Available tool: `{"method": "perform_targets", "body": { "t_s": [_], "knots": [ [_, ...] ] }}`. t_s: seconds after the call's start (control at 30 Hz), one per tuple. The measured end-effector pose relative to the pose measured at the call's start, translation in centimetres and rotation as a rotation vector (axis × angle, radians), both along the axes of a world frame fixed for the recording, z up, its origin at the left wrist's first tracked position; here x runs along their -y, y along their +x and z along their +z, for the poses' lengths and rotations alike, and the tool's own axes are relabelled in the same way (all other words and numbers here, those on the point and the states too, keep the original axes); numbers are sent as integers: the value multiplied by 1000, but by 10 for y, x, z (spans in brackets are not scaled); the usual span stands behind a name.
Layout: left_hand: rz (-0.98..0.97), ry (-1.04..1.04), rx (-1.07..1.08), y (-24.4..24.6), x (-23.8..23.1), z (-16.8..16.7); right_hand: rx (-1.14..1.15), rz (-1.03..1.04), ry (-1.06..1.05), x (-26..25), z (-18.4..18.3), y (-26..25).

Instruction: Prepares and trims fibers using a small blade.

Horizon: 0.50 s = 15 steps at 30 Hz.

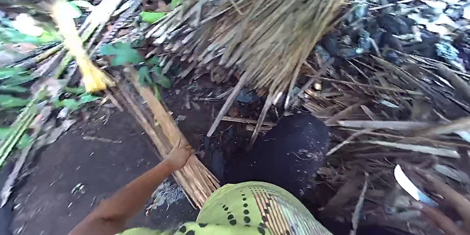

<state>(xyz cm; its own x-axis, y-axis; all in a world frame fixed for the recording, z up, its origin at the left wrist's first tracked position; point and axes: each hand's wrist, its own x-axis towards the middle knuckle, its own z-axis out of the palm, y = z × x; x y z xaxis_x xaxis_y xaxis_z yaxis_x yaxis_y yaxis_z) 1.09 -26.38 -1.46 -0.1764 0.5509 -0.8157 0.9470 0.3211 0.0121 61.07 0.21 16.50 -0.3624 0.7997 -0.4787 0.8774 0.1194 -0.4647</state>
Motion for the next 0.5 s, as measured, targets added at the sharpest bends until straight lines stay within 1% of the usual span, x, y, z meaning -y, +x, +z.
{"method": "perform_targets", "body": {
  "t_s": [0.1,0.13,0.23,0.3,0.4,0.5],
  "knots": [
    [85,225,89,35,-69,-15,43,-105,105,-2,-2,7],
    [118,303,131,45,-98,-21,64,-135,150,-3,-3,6],
    [151,443,229,75,-194,-49,66,-191,338,-4,-9,1],
    [135,515,267,96,-259,-65,38,-236,452,-3,-11,-4],
    [132,571,264,131,-351,-80,-11,-298,622,-2,-17,-8],
    [167,618,249,163,-421,-96,-27,-344,721,-3,-24,-10]
  ]
}}
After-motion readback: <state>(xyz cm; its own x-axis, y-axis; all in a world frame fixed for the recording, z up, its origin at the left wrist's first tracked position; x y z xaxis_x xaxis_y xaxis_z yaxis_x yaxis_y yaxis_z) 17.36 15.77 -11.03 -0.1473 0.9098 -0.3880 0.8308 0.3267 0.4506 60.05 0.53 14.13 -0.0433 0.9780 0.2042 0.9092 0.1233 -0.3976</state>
